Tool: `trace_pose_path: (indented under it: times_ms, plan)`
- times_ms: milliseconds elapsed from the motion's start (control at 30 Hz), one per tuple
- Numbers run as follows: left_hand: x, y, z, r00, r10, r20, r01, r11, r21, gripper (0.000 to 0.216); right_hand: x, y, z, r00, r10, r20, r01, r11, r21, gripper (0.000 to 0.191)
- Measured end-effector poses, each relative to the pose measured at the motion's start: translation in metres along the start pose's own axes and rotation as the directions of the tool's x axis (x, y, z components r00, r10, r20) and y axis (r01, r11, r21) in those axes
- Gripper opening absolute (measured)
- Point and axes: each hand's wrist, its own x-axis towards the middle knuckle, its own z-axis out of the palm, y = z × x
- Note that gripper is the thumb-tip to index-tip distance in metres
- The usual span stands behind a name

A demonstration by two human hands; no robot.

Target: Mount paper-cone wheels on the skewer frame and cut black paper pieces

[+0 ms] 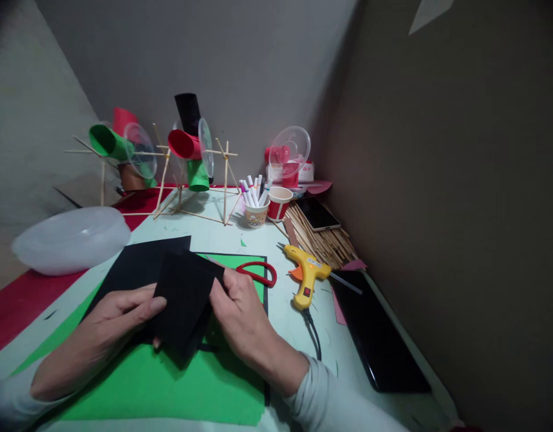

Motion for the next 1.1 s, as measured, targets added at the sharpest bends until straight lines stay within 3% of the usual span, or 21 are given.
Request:
trace_pose_path:
  times_ms: [167, 267, 333, 533, 633, 767, 967, 1033, 1100]
  plan:
    - [-0.001, -0.002, -0.002, 0.992, 0.025, -0.122, -0.016, 0.997, 0.077, 0.04, -0.008, -0.009, 0.001, 0.999, 0.034, -0.024, -0.033, 0.999, 0.019, 0.044]
    - [-0.003, 0.0, -0.002, 0.987, 0.036, -0.159, -0.024, 0.997, 0.078, 0.038, -0.01, -0.013, 0.004, 0.999, 0.012, 0.037, -0.013, 1.0, 0.026, 0.03]
    - [-0.005, 0.001, -0.001, 0.983, 0.046, -0.177, -0.031, 0.996, 0.086, 0.036, -0.009, -0.012, 0.007, 0.998, 0.001, 0.057, -0.003, 0.999, 0.042, 0.034]
    - [-0.007, -0.003, 0.002, 0.969, 0.106, -0.223, -0.073, 0.986, 0.151, 0.036, -0.006, -0.002, 0.014, 0.998, 0.052, -0.028, -0.046, 0.985, 0.169, 0.02]
    - [-0.008, -0.008, 0.005, 0.946, 0.096, -0.308, -0.078, 0.994, 0.071, 0.027, -0.005, -0.002, 0.013, 0.995, 0.082, -0.065, -0.063, 0.967, 0.248, 0.015]
    - [-0.01, -0.014, 0.008, 0.905, 0.118, -0.409, -0.14, 0.99, -0.024, 0.037, -0.003, -0.003, 0.014, 0.989, 0.13, -0.076, -0.099, 0.942, 0.322, 0.019]
    - [-0.009, -0.01, 0.011, 0.907, 0.164, -0.388, -0.207, 0.976, -0.069, 0.054, -0.004, 0.0, 0.016, 0.984, 0.154, -0.088, -0.118, 0.939, 0.324, 0.023]
    - [-0.008, -0.009, 0.01, 0.926, 0.125, -0.355, -0.169, 0.981, -0.095, 0.058, -0.005, 0.001, 0.016, 0.984, 0.153, -0.09, -0.119, 0.943, 0.311, 0.022]
    - [-0.005, -0.01, 0.008, 0.969, 0.047, -0.241, -0.082, 0.987, -0.137, 0.053, -0.006, 0.0, 0.016, 0.987, 0.139, -0.086, -0.109, 0.953, 0.282, 0.02]
